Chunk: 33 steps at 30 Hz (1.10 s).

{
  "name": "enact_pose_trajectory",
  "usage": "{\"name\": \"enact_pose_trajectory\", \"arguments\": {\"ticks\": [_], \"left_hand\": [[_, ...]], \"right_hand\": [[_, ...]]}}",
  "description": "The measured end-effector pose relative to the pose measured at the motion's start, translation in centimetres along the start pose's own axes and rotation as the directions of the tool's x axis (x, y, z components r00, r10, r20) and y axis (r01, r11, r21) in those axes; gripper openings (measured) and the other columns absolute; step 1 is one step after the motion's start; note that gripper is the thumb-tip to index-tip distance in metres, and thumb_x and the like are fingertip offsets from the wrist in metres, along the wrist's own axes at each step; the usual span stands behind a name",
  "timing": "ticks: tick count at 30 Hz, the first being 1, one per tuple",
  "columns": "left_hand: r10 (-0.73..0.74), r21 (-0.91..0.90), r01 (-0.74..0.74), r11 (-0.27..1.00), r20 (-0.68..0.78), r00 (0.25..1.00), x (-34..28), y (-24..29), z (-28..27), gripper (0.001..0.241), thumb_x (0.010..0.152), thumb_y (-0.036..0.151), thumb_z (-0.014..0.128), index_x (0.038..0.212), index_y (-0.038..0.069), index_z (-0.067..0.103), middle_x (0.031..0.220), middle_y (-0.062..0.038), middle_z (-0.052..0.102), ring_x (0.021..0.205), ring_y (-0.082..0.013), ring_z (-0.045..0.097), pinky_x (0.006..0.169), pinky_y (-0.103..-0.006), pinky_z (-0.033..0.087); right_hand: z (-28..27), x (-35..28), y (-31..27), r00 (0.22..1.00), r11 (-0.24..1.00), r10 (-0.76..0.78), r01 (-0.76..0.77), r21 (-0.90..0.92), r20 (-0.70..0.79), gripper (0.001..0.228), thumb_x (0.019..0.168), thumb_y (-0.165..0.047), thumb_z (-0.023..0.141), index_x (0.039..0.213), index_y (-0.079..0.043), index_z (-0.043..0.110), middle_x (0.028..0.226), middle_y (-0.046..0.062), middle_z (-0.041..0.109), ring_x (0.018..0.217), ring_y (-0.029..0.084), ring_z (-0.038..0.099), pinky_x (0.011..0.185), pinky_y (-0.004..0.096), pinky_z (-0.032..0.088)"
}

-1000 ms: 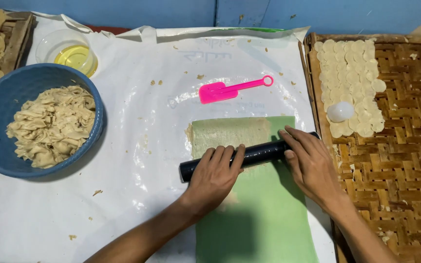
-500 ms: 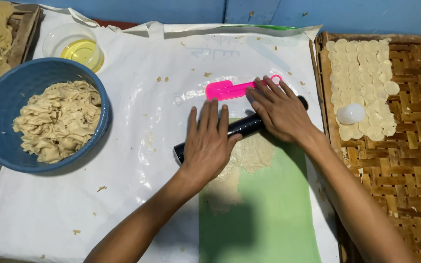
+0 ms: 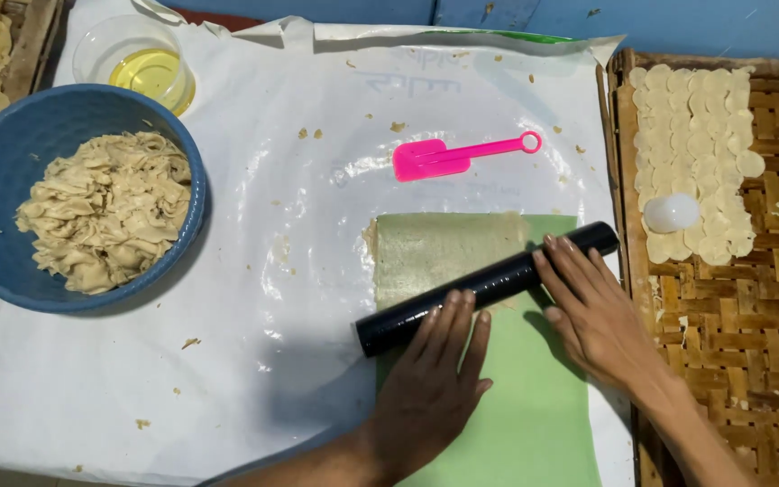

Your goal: Flattening small pieces of dough on a mat using a rolling pin and arranging them for drying.

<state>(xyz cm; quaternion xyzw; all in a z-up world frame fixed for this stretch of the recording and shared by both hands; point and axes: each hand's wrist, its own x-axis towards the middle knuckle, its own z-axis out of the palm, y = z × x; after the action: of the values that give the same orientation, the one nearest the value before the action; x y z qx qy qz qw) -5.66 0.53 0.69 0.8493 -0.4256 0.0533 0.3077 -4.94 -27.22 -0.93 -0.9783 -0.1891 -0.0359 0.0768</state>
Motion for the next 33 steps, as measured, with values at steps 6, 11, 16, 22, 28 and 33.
{"name": "enact_pose_trajectory", "arguments": {"ticks": [6,11,16,22,28,33], "left_hand": [[-0.084,0.242,0.102,0.965,-0.083,0.993,0.5,-0.5,-0.2,0.061,0.085,0.023,0.075,0.132,-0.008,0.054,0.118,-0.024,0.058,0.101,-0.0327,0.056,0.090,-0.0398,0.045],[-0.084,0.320,0.117,0.940,-0.113,0.990,0.7,-1.0,-0.6,0.053,0.087,0.017,0.073,0.130,-0.011,0.060,0.100,-0.019,0.062,0.084,-0.0257,0.057,0.076,-0.0352,0.047],[-0.234,0.339,0.279,0.898,-0.166,0.958,1.0,-0.6,-1.1,0.052,0.094,0.018,0.067,0.133,-0.014,0.055,0.104,-0.018,0.061,0.085,-0.0243,0.056,0.075,-0.0361,0.048],[-0.336,0.491,0.404,0.772,-0.224,0.915,0.7,-0.1,0.9,0.054,0.087,0.006,0.059,0.136,-0.016,0.051,0.100,-0.016,0.057,0.081,-0.0243,0.051,0.073,-0.0339,0.043],[-0.303,0.201,0.316,0.927,-0.097,0.948,-0.4,1.2,0.9,0.081,0.087,0.031,0.074,0.142,-0.016,0.039,0.130,-0.031,0.051,0.108,-0.0396,0.054,0.090,-0.0472,0.045],[-0.276,0.062,0.276,0.959,-0.004,0.961,-1.4,2.7,1.8,0.072,0.092,0.028,0.069,0.143,-0.015,0.040,0.128,-0.032,0.051,0.105,-0.0413,0.055,0.089,-0.0497,0.046]], "right_hand": [[-1.5,-2.3,-0.9,0.976,0.995,0.053,-0.033,0.095,-0.212,0.045,0.106,-0.032,0.041,0.137,-0.009,0.063,0.143,0.013,0.062,0.122,0.027,0.061,0.108,0.044,0.051],[-2.8,3.2,-2.3,0.966,0.991,-0.007,0.040,0.125,-0.258,0.041,0.106,-0.029,0.043,0.133,-0.007,0.066,0.141,0.016,0.060,0.121,0.032,0.061,0.106,0.048,0.051],[-2.8,9.5,-5.3,0.960,0.979,-0.119,0.155,0.128,-0.252,0.043,0.104,-0.026,0.050,0.138,-0.002,0.059,0.151,0.024,0.050,0.132,0.040,0.056,0.109,0.051,0.047],[0.6,14.0,-6.8,0.969,0.952,-0.207,0.231,0.201,-0.132,0.056,0.106,-0.042,0.043,0.146,-0.004,0.052,0.160,0.021,0.040,0.150,0.037,0.034,0.123,0.048,0.029],[0.0,10.1,-4.2,0.977,0.973,-0.211,0.213,0.088,-0.031,0.063,0.107,-0.044,0.034,0.156,-0.005,0.040,0.165,0.016,0.034,0.156,0.030,0.024,0.127,0.048,0.015],[0.4,2.7,-1.5,0.995,0.985,-0.102,0.102,0.142,-0.008,0.062,0.108,-0.044,0.021,0.161,-0.012,0.029,0.169,0.011,0.028,0.158,0.027,0.023,0.132,0.047,0.013]]}}
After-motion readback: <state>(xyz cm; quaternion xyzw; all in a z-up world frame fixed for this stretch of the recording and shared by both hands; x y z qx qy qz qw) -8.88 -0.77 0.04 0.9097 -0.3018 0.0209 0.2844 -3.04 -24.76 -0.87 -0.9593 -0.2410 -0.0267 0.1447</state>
